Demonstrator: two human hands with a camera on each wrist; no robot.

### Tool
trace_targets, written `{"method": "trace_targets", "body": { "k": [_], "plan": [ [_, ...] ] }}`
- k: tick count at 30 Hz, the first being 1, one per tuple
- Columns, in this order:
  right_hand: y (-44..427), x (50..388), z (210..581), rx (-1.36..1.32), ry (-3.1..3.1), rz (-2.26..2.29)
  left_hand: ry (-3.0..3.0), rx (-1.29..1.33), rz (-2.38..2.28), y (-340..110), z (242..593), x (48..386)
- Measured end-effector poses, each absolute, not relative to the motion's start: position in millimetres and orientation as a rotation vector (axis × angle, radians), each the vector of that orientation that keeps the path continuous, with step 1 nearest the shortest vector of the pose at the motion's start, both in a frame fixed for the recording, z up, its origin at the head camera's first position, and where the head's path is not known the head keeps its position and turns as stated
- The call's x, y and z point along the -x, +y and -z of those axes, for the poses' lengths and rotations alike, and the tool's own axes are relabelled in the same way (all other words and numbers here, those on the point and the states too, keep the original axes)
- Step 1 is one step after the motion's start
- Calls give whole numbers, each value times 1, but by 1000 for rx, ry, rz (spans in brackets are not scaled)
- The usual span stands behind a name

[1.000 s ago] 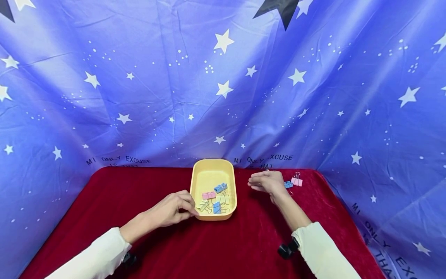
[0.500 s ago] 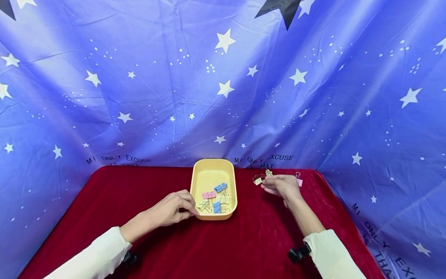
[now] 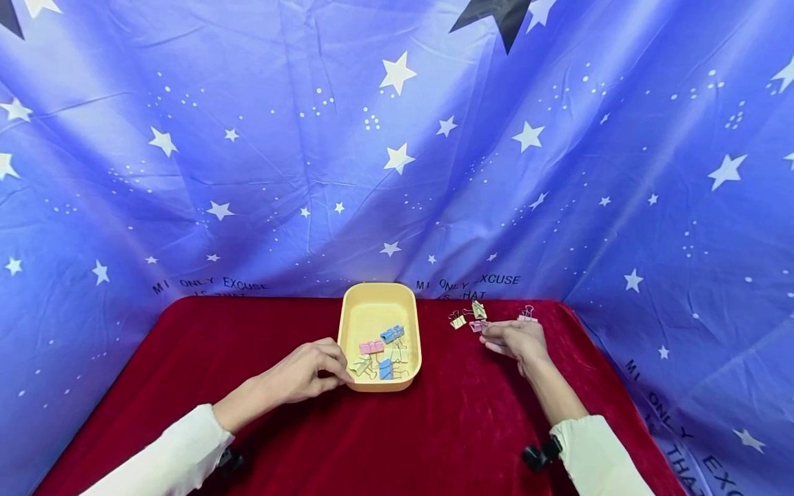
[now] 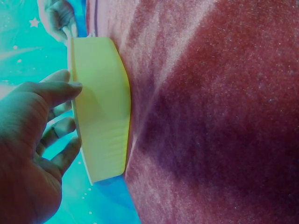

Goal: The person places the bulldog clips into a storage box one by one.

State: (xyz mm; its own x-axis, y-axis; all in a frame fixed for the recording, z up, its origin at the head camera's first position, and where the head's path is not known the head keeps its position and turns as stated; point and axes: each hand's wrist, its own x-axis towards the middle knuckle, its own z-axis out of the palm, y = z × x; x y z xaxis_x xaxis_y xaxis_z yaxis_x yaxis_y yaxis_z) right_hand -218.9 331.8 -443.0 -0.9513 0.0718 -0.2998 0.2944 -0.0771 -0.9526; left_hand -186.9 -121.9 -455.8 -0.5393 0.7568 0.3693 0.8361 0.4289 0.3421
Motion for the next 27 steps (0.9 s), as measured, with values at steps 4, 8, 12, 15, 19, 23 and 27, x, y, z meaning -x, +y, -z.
{"method": "trace_targets", "body": {
  "k": [4, 8, 12, 15, 19, 23, 27],
  "plan": [
    [333, 221, 446, -438, 2022, 2175, -2519, 1417, 746, -122, 456, 187],
    [332, 226, 451, -470, 2043, 2187, -2511, 1417, 749, -122, 457, 187],
    [332, 232, 455, -494, 2037, 2207, -2494, 1418, 749, -121, 459, 188],
    [332, 238, 458, -527, 2003, 2235, -2503, 1411, 750, -121, 459, 188],
    [332, 242, 460, -587, 1961, 2260, -2526, 1399, 749, -122, 458, 187],
    [332, 244, 461, -629, 1949, 2271, -2521, 1400, 746, -121, 459, 187],
    [331, 246, 460, -640, 1927, 2291, -2521, 1396, 746, -121, 458, 187]
  ]
}}
